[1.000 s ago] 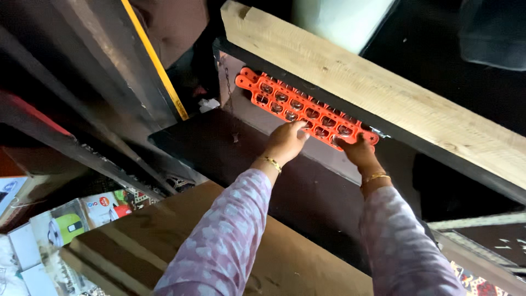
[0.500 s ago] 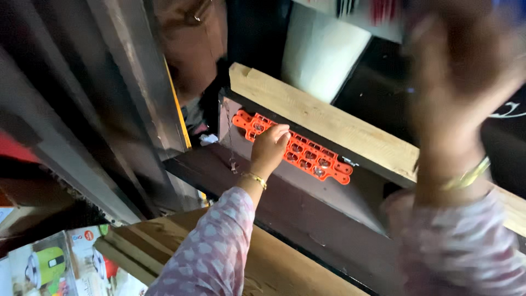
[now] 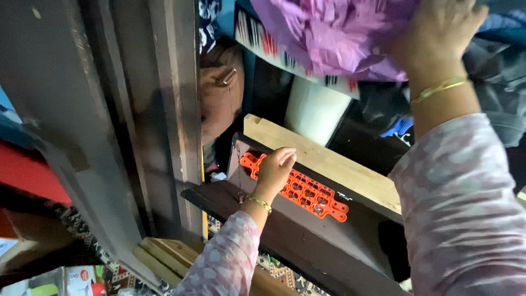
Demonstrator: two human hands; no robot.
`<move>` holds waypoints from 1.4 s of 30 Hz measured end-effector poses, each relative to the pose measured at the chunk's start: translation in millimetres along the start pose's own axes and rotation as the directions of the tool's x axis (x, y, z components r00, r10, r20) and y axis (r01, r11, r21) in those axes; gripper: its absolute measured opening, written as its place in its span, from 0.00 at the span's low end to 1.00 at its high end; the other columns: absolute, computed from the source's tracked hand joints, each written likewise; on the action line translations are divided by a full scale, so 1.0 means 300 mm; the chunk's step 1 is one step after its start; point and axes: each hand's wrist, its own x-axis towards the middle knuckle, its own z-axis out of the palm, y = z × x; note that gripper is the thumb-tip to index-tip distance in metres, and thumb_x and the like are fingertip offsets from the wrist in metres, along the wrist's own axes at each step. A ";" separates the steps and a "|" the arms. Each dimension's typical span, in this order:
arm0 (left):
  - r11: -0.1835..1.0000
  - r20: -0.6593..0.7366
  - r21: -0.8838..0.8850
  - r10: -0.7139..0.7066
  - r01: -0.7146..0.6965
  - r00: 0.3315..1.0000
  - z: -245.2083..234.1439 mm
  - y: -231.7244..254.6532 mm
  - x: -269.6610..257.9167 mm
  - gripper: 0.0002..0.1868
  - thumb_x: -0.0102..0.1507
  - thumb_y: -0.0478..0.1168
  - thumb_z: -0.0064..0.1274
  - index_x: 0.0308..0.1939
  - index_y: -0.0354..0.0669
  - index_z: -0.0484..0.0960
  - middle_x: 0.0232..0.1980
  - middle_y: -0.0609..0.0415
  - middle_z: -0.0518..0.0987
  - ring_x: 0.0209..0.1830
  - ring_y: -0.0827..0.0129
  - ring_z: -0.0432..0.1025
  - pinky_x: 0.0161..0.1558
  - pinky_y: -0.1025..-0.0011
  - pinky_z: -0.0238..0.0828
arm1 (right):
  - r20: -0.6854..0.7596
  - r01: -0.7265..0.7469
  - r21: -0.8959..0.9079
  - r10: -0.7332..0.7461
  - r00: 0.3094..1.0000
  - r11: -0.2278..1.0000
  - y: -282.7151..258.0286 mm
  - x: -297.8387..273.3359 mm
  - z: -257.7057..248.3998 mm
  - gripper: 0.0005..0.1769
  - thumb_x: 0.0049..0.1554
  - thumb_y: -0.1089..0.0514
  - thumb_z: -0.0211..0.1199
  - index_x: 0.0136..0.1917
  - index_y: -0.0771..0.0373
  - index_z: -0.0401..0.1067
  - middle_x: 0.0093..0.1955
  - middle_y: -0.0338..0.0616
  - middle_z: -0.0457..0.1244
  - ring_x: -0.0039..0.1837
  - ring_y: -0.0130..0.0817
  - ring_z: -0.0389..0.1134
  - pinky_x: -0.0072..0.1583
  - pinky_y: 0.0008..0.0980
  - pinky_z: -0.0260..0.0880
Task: The person cleans a headboard storage compartment and the floor. They remove a plastic tray and clothes, wipe the surface with a cloth, sweep the carpet using a broom and dustpan, and place a plastic bag containing items back into the compartment.
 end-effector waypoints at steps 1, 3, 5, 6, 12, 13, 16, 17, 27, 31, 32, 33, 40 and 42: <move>1.000 0.006 0.008 -0.005 0.005 1.000 -0.006 0.033 -0.002 0.17 0.67 0.44 0.53 0.56 0.40 0.82 0.57 0.48 0.84 0.59 0.64 0.78 0.58 0.70 0.74 | -0.009 -0.011 0.007 0.011 1.000 1.000 0.003 -0.024 0.011 0.35 0.39 0.38 0.75 0.57 0.51 0.74 0.53 0.41 0.69 0.57 0.44 0.69 0.54 0.50 0.65; 1.000 0.012 0.003 0.010 -0.010 1.000 -0.019 0.092 -0.005 0.17 0.67 0.45 0.53 0.56 0.40 0.82 0.57 0.48 0.84 0.59 0.64 0.78 0.58 0.69 0.74 | -0.062 -0.011 0.065 0.015 0.998 0.998 -0.003 -0.065 0.021 0.27 0.42 0.46 0.72 0.55 0.52 0.73 0.52 0.38 0.68 0.59 0.42 0.68 0.58 0.48 0.63; 0.996 -0.005 -0.075 0.049 -0.049 0.999 -0.032 0.140 -0.009 0.20 0.66 0.46 0.54 0.58 0.40 0.81 0.57 0.48 0.84 0.58 0.64 0.79 0.59 0.69 0.74 | -0.103 -0.023 0.140 0.037 0.994 0.990 -0.012 -0.103 0.005 0.21 0.44 0.54 0.68 0.53 0.52 0.72 0.50 0.36 0.67 0.58 0.40 0.66 0.61 0.45 0.61; 0.985 -0.026 -0.150 0.081 -0.084 0.996 -0.036 0.161 -0.010 0.22 0.65 0.48 0.55 0.59 0.40 0.80 0.56 0.48 0.84 0.58 0.64 0.79 0.59 0.68 0.75 | -0.117 -0.036 0.184 0.058 0.991 0.982 -0.019 -0.122 -0.012 0.19 0.45 0.58 0.66 0.53 0.52 0.72 0.50 0.34 0.67 0.57 0.39 0.66 0.62 0.43 0.60; 0.861 -0.108 -0.383 0.318 -0.334 0.942 -0.128 0.245 -0.037 0.34 0.60 0.55 0.65 0.61 0.35 0.75 0.60 0.48 0.78 0.63 0.62 0.73 0.61 0.65 0.76 | -0.155 -0.084 0.434 0.166 0.974 0.897 -0.038 -0.464 -0.244 0.11 0.57 0.58 0.73 0.50 0.56 0.72 0.43 0.37 0.62 0.46 0.37 0.60 0.56 0.39 0.56; 0.848 -0.092 -0.401 0.338 -0.346 0.937 -0.135 0.250 -0.050 0.32 0.60 0.56 0.66 0.56 0.33 0.82 0.56 0.48 0.82 0.60 0.62 0.76 0.63 0.65 0.75 | -0.127 -0.100 0.457 0.176 0.976 0.884 -0.046 -0.535 -0.274 0.11 0.54 0.61 0.70 0.49 0.56 0.71 0.44 0.38 0.62 0.47 0.37 0.60 0.57 0.39 0.56; 0.790 -0.155 -0.552 0.217 -0.267 0.964 -0.130 0.246 -0.068 0.28 0.59 0.51 0.63 0.59 0.41 0.77 0.56 0.57 0.80 0.59 0.70 0.74 0.63 0.73 0.69 | 0.029 -0.221 0.506 0.240 0.970 0.834 -0.106 -0.722 -0.313 0.17 0.55 0.58 0.78 0.47 0.59 0.68 0.38 0.43 0.58 0.43 0.40 0.58 0.52 0.39 0.53; 0.721 -0.191 -0.656 0.128 -0.223 0.973 -0.125 0.240 -0.050 0.25 0.59 0.47 0.64 0.56 0.39 0.78 0.53 0.56 0.81 0.55 0.69 0.74 0.60 0.72 0.70 | 0.052 -0.223 0.506 0.229 0.972 0.833 -0.134 -0.774 -0.326 0.16 0.54 0.59 0.76 0.48 0.59 0.69 0.40 0.42 0.60 0.44 0.40 0.60 0.52 0.40 0.54; 0.473 -0.015 -0.880 -0.140 0.053 0.990 -0.020 0.129 -0.008 0.11 0.63 0.32 0.57 0.50 0.35 0.81 0.48 0.52 0.82 0.46 0.67 0.76 0.51 0.68 0.74 | 0.875 -0.813 0.442 0.017 0.484 0.378 -0.202 -1.013 -0.455 0.36 0.55 0.43 0.65 0.70 0.64 0.67 0.55 0.48 0.72 0.57 0.34 0.74 0.59 0.32 0.72; 0.437 0.134 -0.890 -0.020 0.130 0.991 0.020 0.125 -0.054 0.16 0.63 0.32 0.54 0.56 0.33 0.80 0.52 0.49 0.83 0.51 0.65 0.78 0.57 0.68 0.74 | 0.820 -0.816 0.572 0.064 0.568 -0.079 -0.194 -1.036 -0.376 0.29 0.67 0.46 0.53 0.74 0.68 0.65 0.66 0.49 0.66 0.63 0.34 0.67 0.61 0.32 0.66; 0.448 0.168 -0.880 -0.015 0.157 0.986 0.015 0.137 -0.063 0.17 0.64 0.33 0.54 0.57 0.32 0.80 0.53 0.49 0.83 0.51 0.65 0.78 0.57 0.67 0.73 | 0.771 -0.770 0.637 0.039 0.636 -0.042 -0.204 -1.027 -0.379 0.29 0.67 0.49 0.56 0.74 0.69 0.64 0.67 0.48 0.66 0.64 0.34 0.67 0.62 0.32 0.67; 0.458 0.202 -0.870 -0.009 0.184 0.979 0.003 0.154 -0.071 0.17 0.65 0.34 0.55 0.58 0.31 0.79 0.54 0.49 0.82 0.52 0.65 0.77 0.57 0.67 0.73 | 0.717 -0.717 0.697 0.010 0.697 -0.008 -0.222 -1.011 -0.395 0.29 0.67 0.52 0.58 0.75 0.70 0.63 0.68 0.47 0.65 0.65 0.33 0.67 0.64 0.31 0.67; 0.933 0.162 -0.353 -0.009 0.067 0.987 -0.045 0.331 -0.101 0.14 0.71 0.44 0.49 0.52 0.40 0.84 0.47 0.51 0.86 0.46 0.67 0.78 0.51 0.69 0.74 | 0.716 -0.656 0.693 -0.177 0.675 0.301 -0.272 -0.855 -0.667 0.27 0.52 0.47 0.75 0.58 0.66 0.77 0.48 0.48 0.69 0.50 0.39 0.68 0.54 0.34 0.68; 0.990 0.093 0.136 0.025 -0.037 0.995 -0.070 0.361 -0.109 0.14 0.71 0.46 0.49 0.48 0.41 0.84 0.43 0.48 0.85 0.41 0.63 0.79 0.47 0.66 0.73 | 0.783 -0.659 0.610 -0.204 0.588 0.440 -0.297 -0.853 -0.750 0.23 0.52 0.44 0.77 0.48 0.67 0.81 0.45 0.48 0.69 0.50 0.41 0.69 0.52 0.35 0.69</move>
